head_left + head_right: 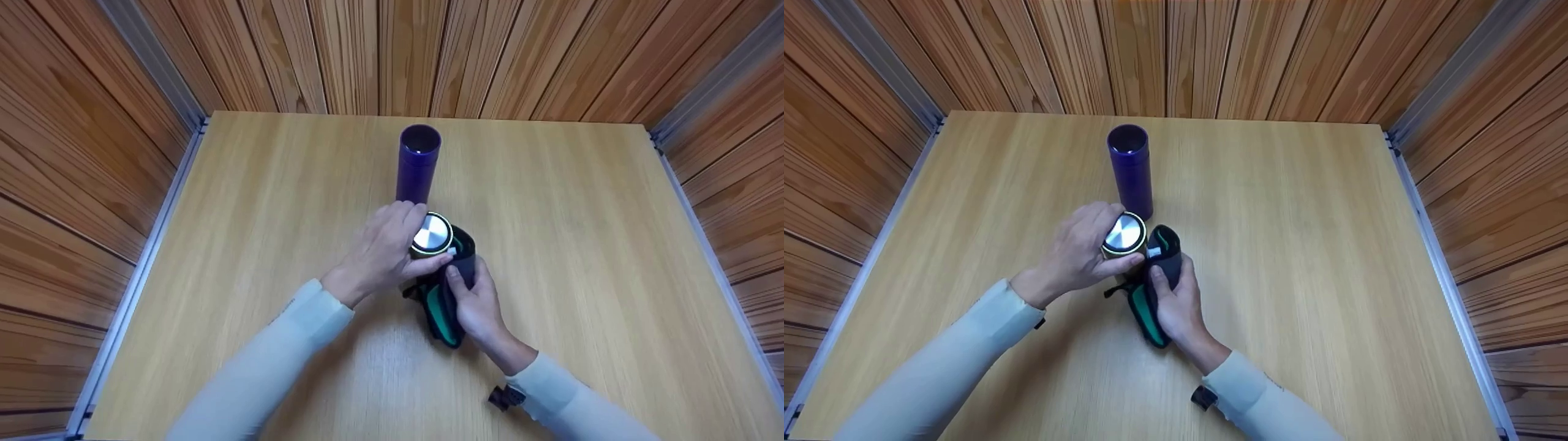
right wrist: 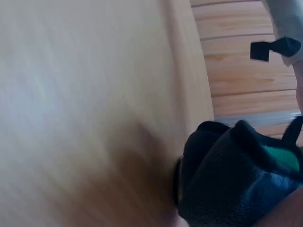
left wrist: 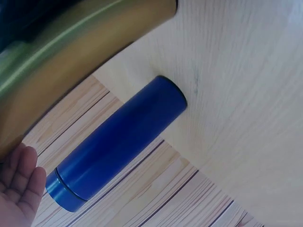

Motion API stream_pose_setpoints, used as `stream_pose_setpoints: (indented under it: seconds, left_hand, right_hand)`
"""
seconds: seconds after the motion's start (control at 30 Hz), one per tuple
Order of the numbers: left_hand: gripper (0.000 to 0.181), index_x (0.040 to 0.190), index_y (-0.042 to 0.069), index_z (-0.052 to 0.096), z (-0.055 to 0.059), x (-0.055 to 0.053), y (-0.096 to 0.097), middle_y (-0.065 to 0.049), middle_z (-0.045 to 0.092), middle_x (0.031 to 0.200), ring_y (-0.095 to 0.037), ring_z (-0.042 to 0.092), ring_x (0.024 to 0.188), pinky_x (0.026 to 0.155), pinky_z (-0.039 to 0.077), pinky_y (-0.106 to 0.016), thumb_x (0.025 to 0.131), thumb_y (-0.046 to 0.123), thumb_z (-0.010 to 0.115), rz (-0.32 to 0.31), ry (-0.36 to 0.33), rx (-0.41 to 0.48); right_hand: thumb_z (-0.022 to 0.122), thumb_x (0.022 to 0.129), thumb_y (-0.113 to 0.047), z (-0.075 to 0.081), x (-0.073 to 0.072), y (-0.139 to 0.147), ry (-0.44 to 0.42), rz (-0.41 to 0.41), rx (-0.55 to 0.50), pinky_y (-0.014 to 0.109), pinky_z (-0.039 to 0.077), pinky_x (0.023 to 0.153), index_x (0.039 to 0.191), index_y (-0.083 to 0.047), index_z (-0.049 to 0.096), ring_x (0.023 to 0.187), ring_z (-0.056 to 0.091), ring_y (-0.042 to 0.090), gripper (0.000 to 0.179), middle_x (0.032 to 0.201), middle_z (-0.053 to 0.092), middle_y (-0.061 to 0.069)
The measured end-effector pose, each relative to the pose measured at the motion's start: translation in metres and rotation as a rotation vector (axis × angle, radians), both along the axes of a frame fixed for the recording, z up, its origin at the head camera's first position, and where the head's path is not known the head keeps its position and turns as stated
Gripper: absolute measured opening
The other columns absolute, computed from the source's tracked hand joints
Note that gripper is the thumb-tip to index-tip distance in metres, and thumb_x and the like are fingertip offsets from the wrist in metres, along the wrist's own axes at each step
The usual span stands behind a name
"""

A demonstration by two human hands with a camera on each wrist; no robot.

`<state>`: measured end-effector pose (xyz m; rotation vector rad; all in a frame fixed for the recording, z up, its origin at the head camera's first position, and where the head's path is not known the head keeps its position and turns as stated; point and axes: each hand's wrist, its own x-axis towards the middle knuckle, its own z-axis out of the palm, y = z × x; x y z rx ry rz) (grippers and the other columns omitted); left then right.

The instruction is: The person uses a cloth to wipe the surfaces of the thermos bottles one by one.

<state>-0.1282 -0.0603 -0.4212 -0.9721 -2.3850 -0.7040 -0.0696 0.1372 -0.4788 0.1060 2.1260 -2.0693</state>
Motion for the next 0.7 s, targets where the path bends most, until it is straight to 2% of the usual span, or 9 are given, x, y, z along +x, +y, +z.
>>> stream_pose_setpoints:
  seconds: [0.17, 0.27, 0.37, 0.53, 0.7]
  left_hand:
    - [0.067, 0.111, 0.002, 0.060, 0.002, -0.001, 0.000, -0.005, 0.055, 0.089, -0.022, 0.051, 0.077, 0.069, 0.042, -0.035, 0.092, 0.066, 0.061, 0.035, 0.063, -0.042]
    - [0.067, 0.111, 0.003, 0.061, 0.003, -0.002, 0.000, -0.005, 0.053, 0.089, -0.022, 0.049, 0.078, 0.069, 0.040, -0.034, 0.092, 0.067, 0.059, 0.046, 0.079, -0.063]
    - [0.068, 0.112, 0.003, 0.061, 0.005, -0.002, 0.001, -0.005, 0.052, 0.089, -0.022, 0.048, 0.078, 0.069, 0.039, -0.034, 0.092, 0.068, 0.058, 0.050, 0.092, -0.080]
    - [0.066, 0.106, 0.004, 0.059, 0.007, -0.003, 0.000, -0.005, 0.051, 0.086, -0.023, 0.047, 0.075, 0.068, 0.039, -0.035, 0.093, 0.069, 0.057, 0.044, 0.110, -0.107]
    - [0.067, 0.101, 0.005, 0.058, 0.010, -0.004, -0.003, -0.005, 0.052, 0.086, -0.023, 0.048, 0.076, 0.067, 0.041, -0.035, 0.093, 0.071, 0.053, 0.045, 0.125, -0.162]
  right_hand:
    - [0.050, 0.109, -0.015, 0.008, -0.014, 0.012, 0.148, 0.059, -0.003, 0.041, 0.035, 0.115, 0.149, -0.006, 0.041, 0.133, 0.049, 0.023, 0.043, 0.145, 0.051, 0.010]
    - [0.046, 0.110, -0.017, 0.015, -0.024, 0.018, 0.220, 0.119, -0.048, 0.036, 0.039, 0.113, 0.148, -0.004, 0.044, 0.132, 0.051, 0.023, 0.041, 0.143, 0.053, 0.011]
    - [0.042, 0.111, -0.023, 0.025, -0.034, 0.020, 0.253, 0.187, -0.116, 0.032, 0.041, 0.110, 0.148, 0.000, 0.042, 0.132, 0.050, 0.024, 0.043, 0.142, 0.052, 0.014]
    - [0.036, 0.112, -0.028, 0.038, -0.056, 0.021, 0.196, 0.339, -0.245, 0.029, 0.045, 0.102, 0.149, 0.006, 0.037, 0.118, 0.056, 0.020, 0.050, 0.131, 0.057, 0.010]
    - [0.029, 0.110, -0.021, 0.042, -0.076, 0.024, 0.081, 0.483, -0.270, 0.026, 0.047, 0.097, 0.152, 0.008, 0.031, 0.112, 0.058, 0.015, 0.051, 0.125, 0.060, 0.001]
